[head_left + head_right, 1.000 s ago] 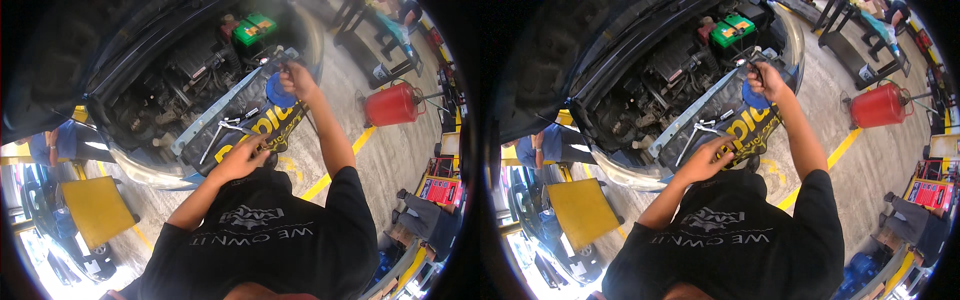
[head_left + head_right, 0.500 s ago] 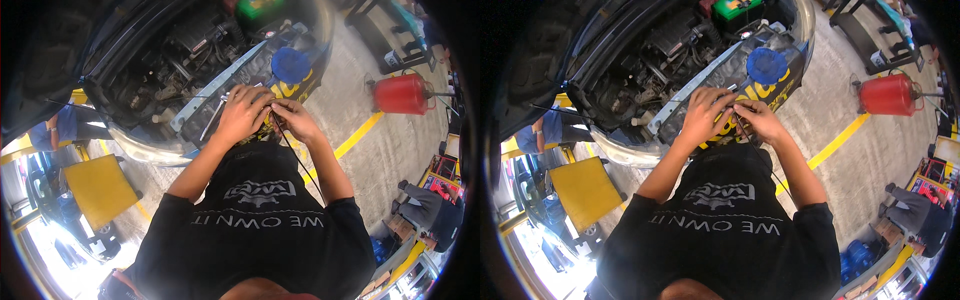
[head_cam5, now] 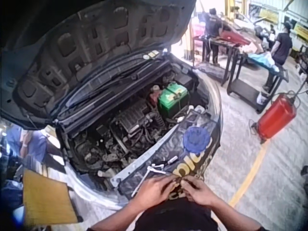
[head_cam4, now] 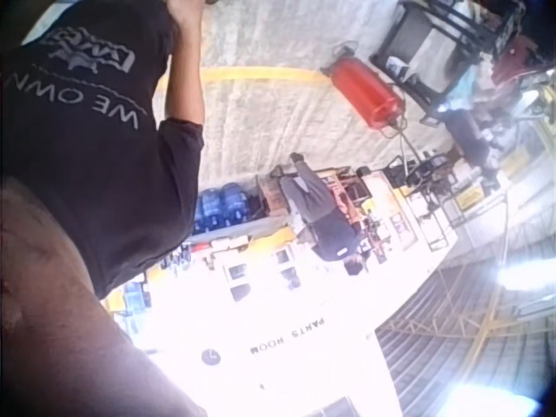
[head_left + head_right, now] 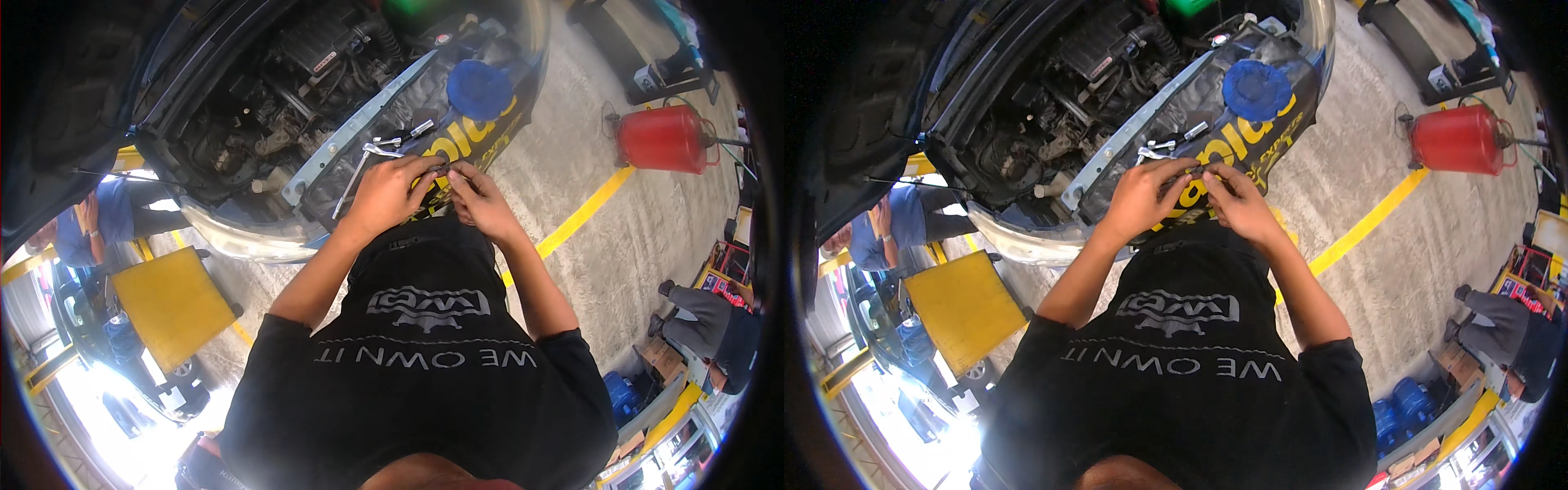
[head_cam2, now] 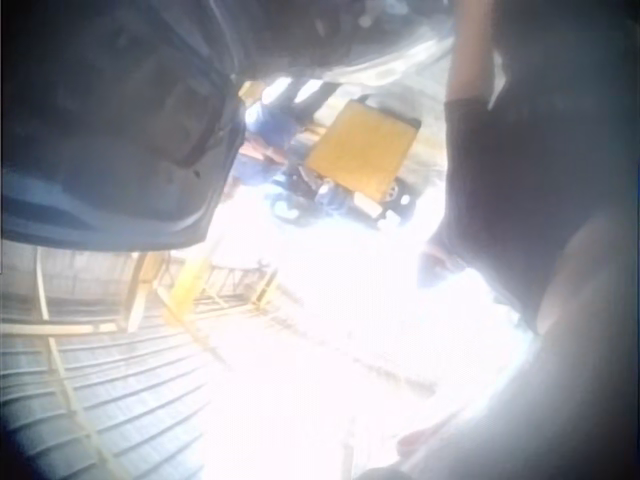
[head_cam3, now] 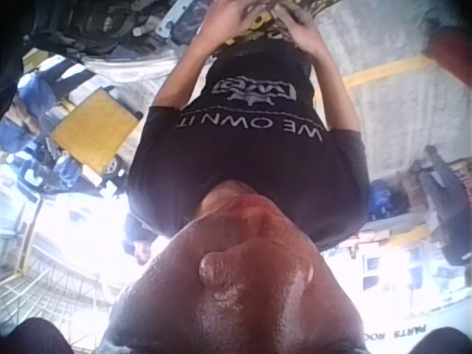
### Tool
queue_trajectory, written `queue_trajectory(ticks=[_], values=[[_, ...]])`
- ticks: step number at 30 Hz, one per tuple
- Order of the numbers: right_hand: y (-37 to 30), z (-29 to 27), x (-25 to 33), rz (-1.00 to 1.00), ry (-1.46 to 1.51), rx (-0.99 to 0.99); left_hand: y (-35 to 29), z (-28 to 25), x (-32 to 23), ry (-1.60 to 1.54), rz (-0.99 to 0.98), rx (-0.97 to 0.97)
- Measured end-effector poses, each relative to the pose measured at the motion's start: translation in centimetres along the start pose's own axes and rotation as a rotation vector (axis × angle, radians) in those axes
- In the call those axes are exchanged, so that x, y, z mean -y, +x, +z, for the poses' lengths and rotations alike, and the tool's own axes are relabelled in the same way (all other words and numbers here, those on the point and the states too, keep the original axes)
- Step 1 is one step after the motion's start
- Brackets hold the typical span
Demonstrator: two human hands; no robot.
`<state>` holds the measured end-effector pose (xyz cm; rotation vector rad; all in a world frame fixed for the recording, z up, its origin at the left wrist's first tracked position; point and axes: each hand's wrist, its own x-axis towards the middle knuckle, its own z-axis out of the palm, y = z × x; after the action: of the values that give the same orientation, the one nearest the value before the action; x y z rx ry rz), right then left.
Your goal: The person works on a car engine by unfastening parts with a ratchet wrench and by hand, then handles and compares rods and fasteners before attaching components back into the engine compartment.
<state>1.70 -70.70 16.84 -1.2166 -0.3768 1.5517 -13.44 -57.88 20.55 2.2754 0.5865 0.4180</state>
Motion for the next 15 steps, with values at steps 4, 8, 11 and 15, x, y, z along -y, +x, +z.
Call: queue_trajectory(ticks=[4,8,11,15], values=[[1.2,-0.8,-0.6,-0.167,-0.314,-0.109,-0.6,-0.6,1.0,0.033,0.024,0.005],[1.1,-1.9,-0.4,-0.396,-0.953,-0.338,-2.5,-3.0,2.3,0.126,-0.061,0.101],[0.2,-2.2,-0.9,-0.305,-1.2,-0.295,-4.0,-3.7,2.9,0.173,-0.111,0.294],[-0.1,-0.1,0.3,-1.056,-1.554,-0.001,-4.5,-2.3,3.7,-0.008,0.049,0.547]])
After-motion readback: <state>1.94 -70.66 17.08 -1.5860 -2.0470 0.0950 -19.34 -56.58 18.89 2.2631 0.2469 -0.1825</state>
